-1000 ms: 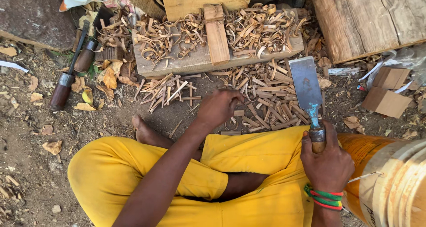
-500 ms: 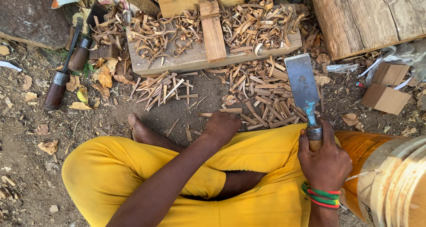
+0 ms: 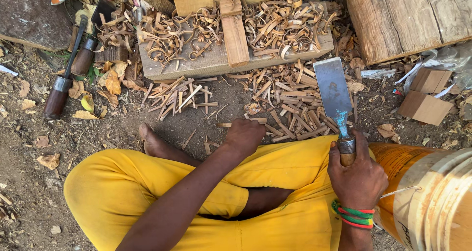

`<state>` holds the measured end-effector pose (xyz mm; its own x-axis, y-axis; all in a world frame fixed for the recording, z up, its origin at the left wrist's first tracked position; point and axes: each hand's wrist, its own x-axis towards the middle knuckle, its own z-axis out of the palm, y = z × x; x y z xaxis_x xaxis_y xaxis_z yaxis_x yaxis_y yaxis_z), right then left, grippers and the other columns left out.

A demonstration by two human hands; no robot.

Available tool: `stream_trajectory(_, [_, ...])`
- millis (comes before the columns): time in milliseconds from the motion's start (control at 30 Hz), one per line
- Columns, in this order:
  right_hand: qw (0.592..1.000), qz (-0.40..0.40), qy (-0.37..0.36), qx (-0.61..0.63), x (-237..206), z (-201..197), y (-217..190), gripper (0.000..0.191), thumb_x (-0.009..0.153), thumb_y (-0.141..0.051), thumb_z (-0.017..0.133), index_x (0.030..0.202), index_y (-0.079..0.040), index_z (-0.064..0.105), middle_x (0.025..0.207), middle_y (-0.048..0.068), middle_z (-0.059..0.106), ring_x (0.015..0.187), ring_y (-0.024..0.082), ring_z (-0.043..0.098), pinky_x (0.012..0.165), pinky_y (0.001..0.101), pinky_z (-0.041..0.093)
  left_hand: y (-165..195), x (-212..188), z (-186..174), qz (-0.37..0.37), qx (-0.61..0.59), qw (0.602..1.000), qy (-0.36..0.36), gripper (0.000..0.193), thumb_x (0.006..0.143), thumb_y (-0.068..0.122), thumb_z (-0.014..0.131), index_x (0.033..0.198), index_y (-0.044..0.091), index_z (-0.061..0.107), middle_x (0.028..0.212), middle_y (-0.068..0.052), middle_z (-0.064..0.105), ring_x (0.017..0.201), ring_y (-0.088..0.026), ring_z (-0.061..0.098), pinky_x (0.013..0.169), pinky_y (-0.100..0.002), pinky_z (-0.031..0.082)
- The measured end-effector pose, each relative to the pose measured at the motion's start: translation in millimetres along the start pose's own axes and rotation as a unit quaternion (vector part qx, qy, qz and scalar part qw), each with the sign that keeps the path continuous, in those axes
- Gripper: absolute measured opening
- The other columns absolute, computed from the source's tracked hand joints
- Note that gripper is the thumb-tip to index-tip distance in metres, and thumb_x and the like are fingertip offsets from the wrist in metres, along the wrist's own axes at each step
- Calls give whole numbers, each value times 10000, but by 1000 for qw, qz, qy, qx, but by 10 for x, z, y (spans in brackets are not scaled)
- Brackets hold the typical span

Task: The person carves a wooden block using a chisel to shave off layers of wood while sitting on the ground. The person handles the block and uses tools to refine the wood surface.

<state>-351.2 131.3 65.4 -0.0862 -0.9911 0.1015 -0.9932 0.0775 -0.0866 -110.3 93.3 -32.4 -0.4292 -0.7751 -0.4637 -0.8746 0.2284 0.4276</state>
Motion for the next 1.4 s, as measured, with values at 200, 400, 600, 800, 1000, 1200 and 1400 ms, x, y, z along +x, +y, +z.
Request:
stream_trajectory(200, [1000, -1, 3, 19, -5, -19, -13, 506, 959, -426, 747, 1388, -169, 665, 803, 188, 728, 708, 397, 727, 618, 508, 555, 32, -10, -288, -41, -97, 993, -62, 176, 952, 223, 675, 1054, 87, 722, 1006, -127, 757, 954, -251, 739, 956, -459, 550])
stream_trajectory(400, [1000, -9, 15, 20, 0, -25, -14, 507, 955, -409, 748, 1392, -167, 663, 817, 184, 728, 718, 403, 719, 620, 508, 548, 65, 191, -332, -8, -122, 985, 123, 159, 1010, 147, 626, 1126, 102, 725, 1028, -138, 736, 870, -281, 737, 827, -490, 591])
stream_trajectory(600, [1000, 6, 3, 26, 7, -19, -24, 494, 958, -421, 751, 1374, -166, 674, 803, 190, 726, 726, 406, 722, 628, 506, 555, 217, 671, -133, 9, -30, 987, 155, 413, 816, -119, 618, 1186, 51, 688, 1222, -174, 682, 907, -267, 747, 803, -443, 623])
stream_trajectory(800, [1000, -8, 12, 22, 27, -11, -9, 515, 949, -426, 750, 1377, -149, 672, 850, 198, 736, 729, 407, 721, 625, 505, 552, 276, 779, -10, 17, -27, 987, 155, 461, 774, -49, 686, 1220, 67, 662, 1220, -198, 619, 968, -314, 730, 797, -477, 606])
stream_trajectory(1000, [1000, 1, 2, 28, 19, -1, -7, 511, 958, -425, 742, 1384, -154, 667, 812, 191, 728, 721, 403, 721, 630, 506, 551, 330, 824, 46, 18, -40, 983, 177, 393, 793, -4, 702, 1183, 39, 677, 1248, -177, 628, 1017, -303, 730, 855, -450, 607])
stream_trajectory(1200, [1000, 6, 4, 13, 0, 3, -17, 507, 956, -435, 746, 1383, -171, 675, 795, 195, 723, 716, 411, 715, 615, 512, 542, 329, 762, 12, 33, -92, 979, 182, 396, 785, -40, 689, 1170, 52, 679, 1201, -155, 697, 1046, -324, 724, 862, -468, 600])
stream_trajectory(1400, [1000, 8, 10, 17, -8, 6, -28, 499, 957, -435, 747, 1384, -186, 675, 791, 197, 715, 714, 414, 712, 620, 516, 541, 213, 516, -297, -4, -192, 973, 131, 182, 901, 66, 713, 1080, 99, 702, 1152, -109, 744, 947, -276, 755, 905, -449, 608])
